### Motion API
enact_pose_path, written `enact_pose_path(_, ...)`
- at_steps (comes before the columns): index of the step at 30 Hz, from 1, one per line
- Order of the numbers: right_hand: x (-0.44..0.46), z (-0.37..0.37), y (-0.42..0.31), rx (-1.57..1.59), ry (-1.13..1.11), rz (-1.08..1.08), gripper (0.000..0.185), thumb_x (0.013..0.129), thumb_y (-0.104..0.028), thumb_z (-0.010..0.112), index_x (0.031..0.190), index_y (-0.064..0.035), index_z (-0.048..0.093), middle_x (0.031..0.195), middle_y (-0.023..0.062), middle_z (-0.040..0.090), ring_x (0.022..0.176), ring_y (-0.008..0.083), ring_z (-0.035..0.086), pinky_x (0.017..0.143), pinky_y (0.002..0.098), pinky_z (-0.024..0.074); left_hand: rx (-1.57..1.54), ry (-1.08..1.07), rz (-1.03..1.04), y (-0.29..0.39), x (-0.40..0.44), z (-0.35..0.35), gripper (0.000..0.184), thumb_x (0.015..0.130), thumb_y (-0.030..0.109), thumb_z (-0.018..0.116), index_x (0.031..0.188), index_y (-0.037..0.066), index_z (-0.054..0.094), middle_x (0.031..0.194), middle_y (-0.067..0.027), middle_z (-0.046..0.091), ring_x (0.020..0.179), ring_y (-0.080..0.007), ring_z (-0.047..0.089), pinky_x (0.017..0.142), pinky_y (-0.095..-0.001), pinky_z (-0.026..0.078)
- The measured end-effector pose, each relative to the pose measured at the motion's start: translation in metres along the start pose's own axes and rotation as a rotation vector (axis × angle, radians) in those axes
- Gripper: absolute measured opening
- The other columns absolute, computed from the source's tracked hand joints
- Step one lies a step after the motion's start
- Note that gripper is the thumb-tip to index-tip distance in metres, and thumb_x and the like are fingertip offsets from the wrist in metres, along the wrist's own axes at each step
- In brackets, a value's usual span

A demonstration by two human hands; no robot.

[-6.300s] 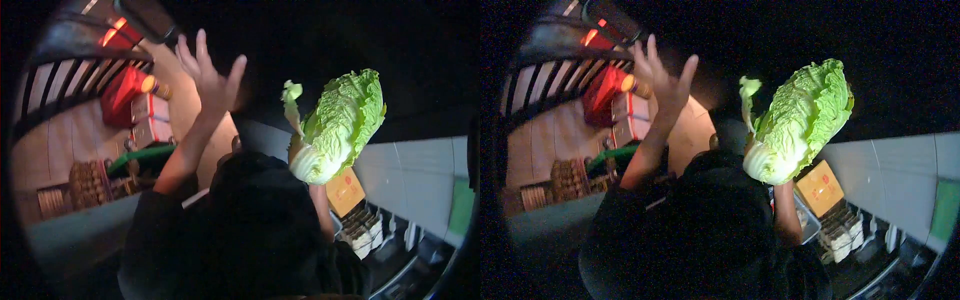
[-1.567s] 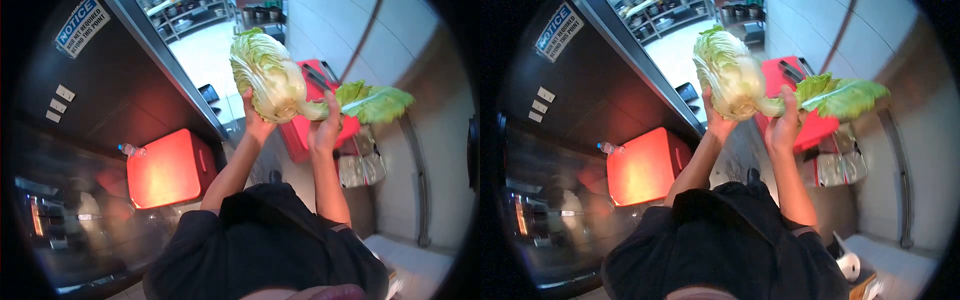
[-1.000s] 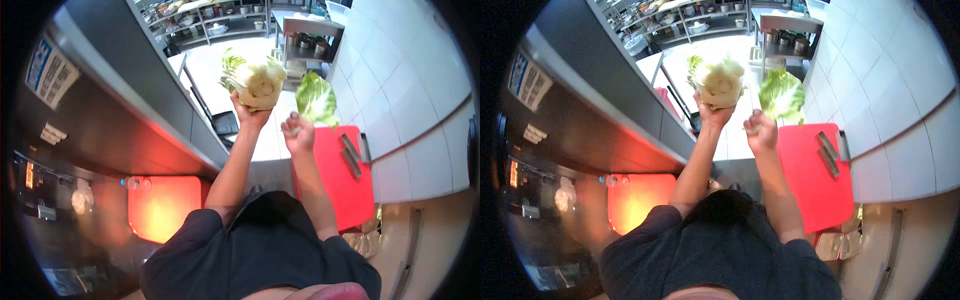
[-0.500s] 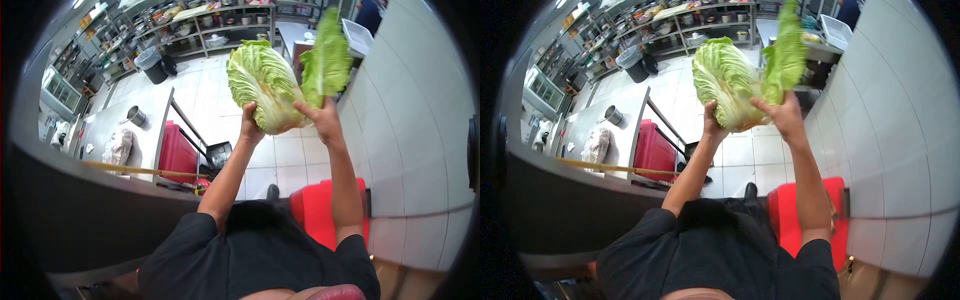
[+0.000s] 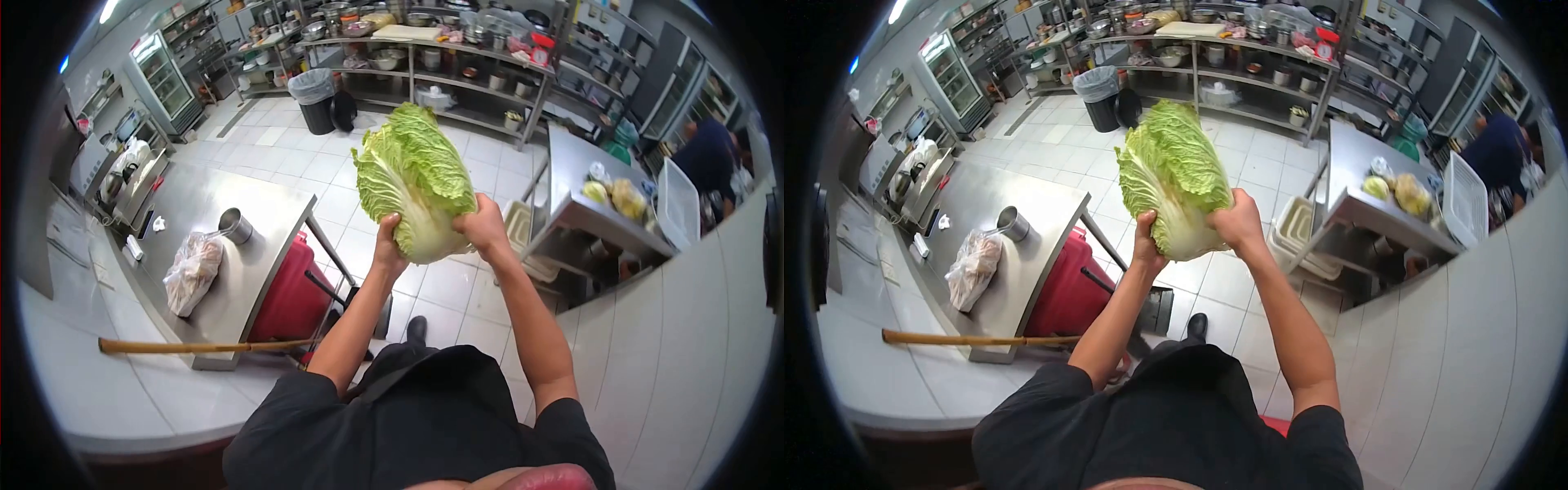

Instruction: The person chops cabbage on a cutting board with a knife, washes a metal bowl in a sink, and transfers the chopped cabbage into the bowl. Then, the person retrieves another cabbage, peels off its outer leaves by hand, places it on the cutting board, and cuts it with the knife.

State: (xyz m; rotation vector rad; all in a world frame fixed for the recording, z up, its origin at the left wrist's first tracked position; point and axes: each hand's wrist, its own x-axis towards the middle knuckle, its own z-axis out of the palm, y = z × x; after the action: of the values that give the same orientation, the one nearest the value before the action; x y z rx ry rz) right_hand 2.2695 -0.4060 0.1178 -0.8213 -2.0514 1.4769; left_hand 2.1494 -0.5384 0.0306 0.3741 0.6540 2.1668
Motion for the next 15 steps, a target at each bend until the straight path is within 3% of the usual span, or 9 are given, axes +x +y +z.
enact_pose_path(2,0.047,0.013,0.023,-0.096,0.130,-0.085,0.034,0.062,-0.004,0.061,0.095,0.0029,0.058,0.081,0.0088,0.062,0.073,0.0187,0.057,0.068,0.0296,0.0472,0.006,0.039,0.020,-0.003,0.043,-0.016,0.063,0.078,0.033,0.061,0.131,0.002,0.043,0.122,-0.0138,0.055,0.111,-0.0272,0.056,0.098,-0.0413,0.046)
enact_pose_path(3,0.059,0.012,0.020,-0.073,0.212,-0.127,0.028,0.065,-0.006,0.061,0.091,0.0041,0.056,0.085,0.0166,0.064,0.081,0.0237,0.062,0.075,0.0353,0.0481,-0.024,0.022,0.032,-0.001,0.069,-0.013,0.063,0.078,0.033,0.061,0.130,0.002,0.043,0.122,-0.0133,0.056,0.111,-0.0269,0.056,0.097,-0.0412,0.046)
enact_pose_path(7,0.110,0.007,0.020,0.158,0.449,-0.315,0.024,0.069,0.001,0.055,0.093,0.0031,0.056,0.086,0.0128,0.062,0.076,0.0234,0.059,0.071,0.0338,0.0470,-0.147,0.013,0.034,-0.011,0.133,-0.003,0.061,0.080,0.033,0.061,0.130,0.004,0.043,0.121,-0.0110,0.056,0.111,-0.0260,0.056,0.096,-0.0414,0.047)
enact_pose_path(10,0.159,0.000,0.025,0.792,0.610,-0.160,0.026,0.068,0.008,0.051,0.093,0.0013,0.054,0.088,0.0076,0.058,0.073,0.0199,0.057,0.065,0.0306,0.0460,-0.292,0.078,-0.065,-0.020,0.185,0.004,0.062,0.081,0.039,0.058,0.131,0.007,0.044,0.127,-0.0102,0.054,0.115,-0.0293,0.053,0.102,-0.0435,0.041)
enact_pose_path(11,0.165,-0.011,0.017,0.920,0.555,-0.023,0.031,0.065,0.015,0.048,0.092,-0.0001,0.052,0.086,0.0037,0.053,0.070,0.0166,0.054,0.060,0.0280,0.0449,-0.325,0.076,-0.084,-0.024,0.199,0.007,0.062,0.081,0.044,0.055,0.133,0.011,0.044,0.131,-0.0089,0.051,0.119,-0.0296,0.050,0.104,-0.0443,0.038)
enact_pose_path(14,0.204,-0.019,0.029,1.169,0.452,-0.039,0.033,0.062,0.017,0.046,0.090,-0.0005,0.050,0.081,0.0025,0.049,0.065,0.0156,0.051,0.056,0.0285,0.0445,-0.426,0.006,-0.107,-0.033,0.240,0.006,0.065,0.080,0.047,0.056,0.133,0.013,0.043,0.133,-0.0088,0.049,0.121,-0.0293,0.048,0.104,-0.0456,0.038)
enact_pose_path(15,0.215,-0.022,0.031,1.192,0.430,-0.023,0.037,0.062,0.017,0.045,0.094,-0.0002,0.051,0.086,0.0045,0.052,0.072,0.0188,0.056,0.064,0.0320,0.0491,-0.402,-0.006,-0.090,-0.035,0.254,0.005,0.068,0.078,0.050,0.057,0.134,0.014,0.043,0.134,-0.0080,0.048,0.121,-0.0290,0.047,0.103,-0.0467,0.038)
